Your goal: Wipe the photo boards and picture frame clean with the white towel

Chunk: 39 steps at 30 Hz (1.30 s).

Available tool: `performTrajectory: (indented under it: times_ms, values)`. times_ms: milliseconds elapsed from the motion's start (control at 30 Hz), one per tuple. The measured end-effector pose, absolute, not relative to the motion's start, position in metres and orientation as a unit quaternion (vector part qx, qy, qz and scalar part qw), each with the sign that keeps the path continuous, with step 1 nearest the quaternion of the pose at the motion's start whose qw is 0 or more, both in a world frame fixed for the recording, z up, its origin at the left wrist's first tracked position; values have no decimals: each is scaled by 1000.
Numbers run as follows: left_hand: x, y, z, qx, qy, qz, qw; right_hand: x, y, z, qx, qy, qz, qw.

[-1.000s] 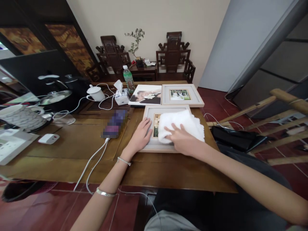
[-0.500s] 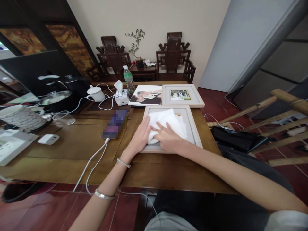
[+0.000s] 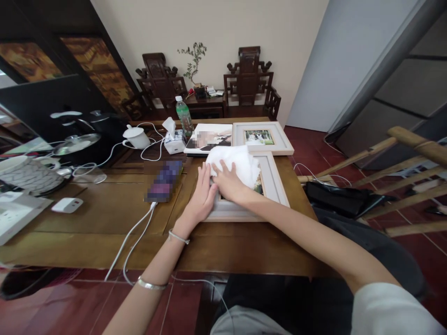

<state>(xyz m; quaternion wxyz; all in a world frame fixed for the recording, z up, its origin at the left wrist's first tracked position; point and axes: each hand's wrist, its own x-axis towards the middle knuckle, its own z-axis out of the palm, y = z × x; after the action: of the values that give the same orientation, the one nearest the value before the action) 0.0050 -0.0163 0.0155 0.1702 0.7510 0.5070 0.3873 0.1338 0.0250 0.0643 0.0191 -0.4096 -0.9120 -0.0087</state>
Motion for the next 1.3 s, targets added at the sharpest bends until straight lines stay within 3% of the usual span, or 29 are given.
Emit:
performTrajectory:
  times_ms: [167,367,600,833,1067,1300]
  values:
    - [-1,-17,19,740,499,402,206,149,-24,75,-361,-932,10,-27]
    - [-3,-13,17,745,535,343,204,177,-67,82,-283,-959,17,5]
    - [3,-13,17,755,530,332,197,213,-84,108,-367,-927,21,-74]
    - [-1,-11,16,727,541,336,257,183,-71,88,-269,-963,5,13]
    - [-3,-12,12,767,524,317,192,183,-60,79,-236,-971,5,44]
    - [-3,-9,8,805,497,300,127,254,-70,100,-326,-945,23,-33]
